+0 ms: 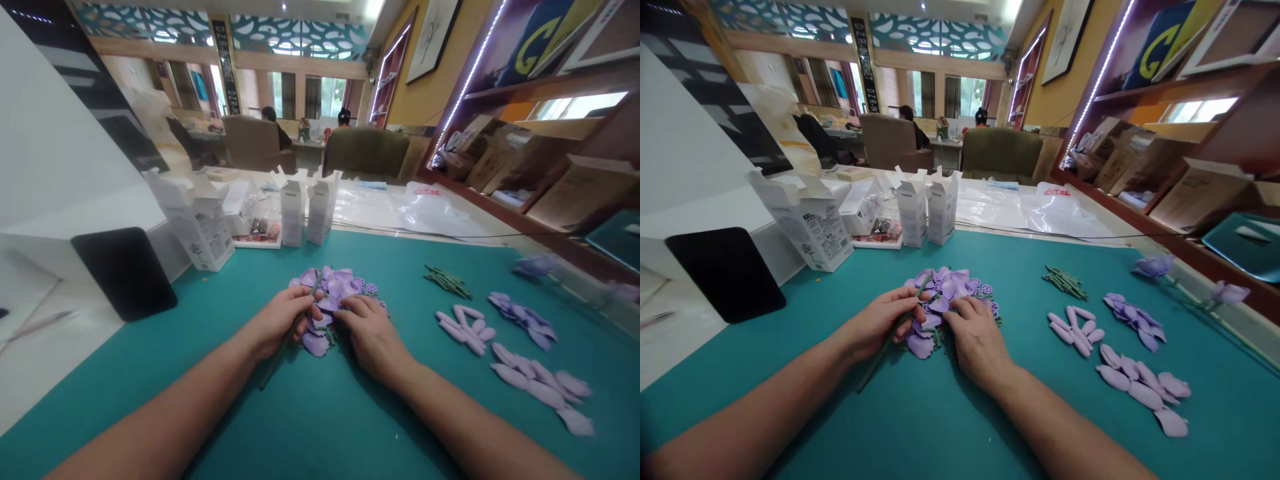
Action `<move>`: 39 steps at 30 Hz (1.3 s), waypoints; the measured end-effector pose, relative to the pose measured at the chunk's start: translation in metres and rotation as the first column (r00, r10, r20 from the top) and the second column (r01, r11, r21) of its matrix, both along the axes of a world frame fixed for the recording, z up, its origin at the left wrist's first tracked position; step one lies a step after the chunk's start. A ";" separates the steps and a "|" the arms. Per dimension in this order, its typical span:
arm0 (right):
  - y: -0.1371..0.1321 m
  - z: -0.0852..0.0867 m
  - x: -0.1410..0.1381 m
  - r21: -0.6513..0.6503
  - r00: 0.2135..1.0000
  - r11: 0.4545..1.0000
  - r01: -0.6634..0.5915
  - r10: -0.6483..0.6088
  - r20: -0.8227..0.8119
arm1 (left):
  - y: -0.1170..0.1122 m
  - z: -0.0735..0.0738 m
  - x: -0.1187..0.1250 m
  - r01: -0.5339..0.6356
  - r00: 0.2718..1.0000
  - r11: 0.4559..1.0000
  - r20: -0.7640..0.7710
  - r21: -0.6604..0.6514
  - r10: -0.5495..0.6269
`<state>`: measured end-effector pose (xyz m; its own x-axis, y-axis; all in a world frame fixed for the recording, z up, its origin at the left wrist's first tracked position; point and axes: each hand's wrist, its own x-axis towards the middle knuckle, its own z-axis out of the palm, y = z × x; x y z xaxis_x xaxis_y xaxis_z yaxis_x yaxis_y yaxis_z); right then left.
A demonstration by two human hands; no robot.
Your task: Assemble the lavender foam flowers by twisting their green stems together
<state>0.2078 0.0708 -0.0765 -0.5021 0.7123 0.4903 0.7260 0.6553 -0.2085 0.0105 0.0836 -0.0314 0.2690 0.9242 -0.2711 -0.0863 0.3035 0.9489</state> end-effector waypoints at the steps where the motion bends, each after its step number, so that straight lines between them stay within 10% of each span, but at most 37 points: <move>1: 0.000 0.000 0.000 0.004 1.000 1.000 0.007 -0.007 0.000 | 0.000 0.000 0.000 0.001 1.000 1.000 -0.007 0.001 -0.001; 39: 0.004 0.003 0.004 -0.043 0.988 0.999 0.015 -0.008 0.152 | -0.002 -0.003 0.002 0.076 0.981 0.996 -0.183 0.047 -0.066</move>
<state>0.2119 0.0744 -0.0736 -0.5603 0.7375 0.3771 0.7587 0.6396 -0.1237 0.0121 0.0812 -0.0346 0.2859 0.9190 -0.2715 0.1079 0.2506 0.9620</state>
